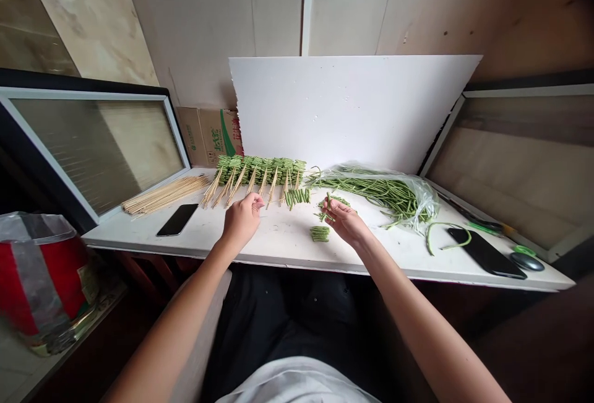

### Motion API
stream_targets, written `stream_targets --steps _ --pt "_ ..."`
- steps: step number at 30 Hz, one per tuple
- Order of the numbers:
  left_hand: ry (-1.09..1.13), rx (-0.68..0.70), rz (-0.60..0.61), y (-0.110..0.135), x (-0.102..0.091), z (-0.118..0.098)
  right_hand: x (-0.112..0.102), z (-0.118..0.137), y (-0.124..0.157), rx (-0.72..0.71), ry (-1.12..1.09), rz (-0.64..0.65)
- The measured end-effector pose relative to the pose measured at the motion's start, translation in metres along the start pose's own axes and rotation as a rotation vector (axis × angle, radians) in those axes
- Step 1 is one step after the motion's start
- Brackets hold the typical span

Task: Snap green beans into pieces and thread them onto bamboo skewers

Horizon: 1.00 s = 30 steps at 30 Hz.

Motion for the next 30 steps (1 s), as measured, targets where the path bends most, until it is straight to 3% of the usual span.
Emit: stream_targets --steps 6,21,30 --pt "0.010 0.008 0.030 0.005 0.005 -0.011 0.009 0.009 0.004 -0.041 0.025 0.026" --pt "-0.060 0.020 0.024 0.006 0.011 -0.010 0.023 0.013 0.012 -0.013 -0.067 0.010" --pt "-0.080 0.007 0.012 0.007 0.009 -0.009 0.025 0.020 0.016 -0.078 -0.032 -0.081"
Point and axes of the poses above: each hand's wrist, its own y-axis away from the middle knuckle, its own x-axis out of the palm, z = x × y, the point moved 5 cm from there along -y, towards the middle knuckle, and after that the axes turned 3 degrees about y, right-handed, at the moved point
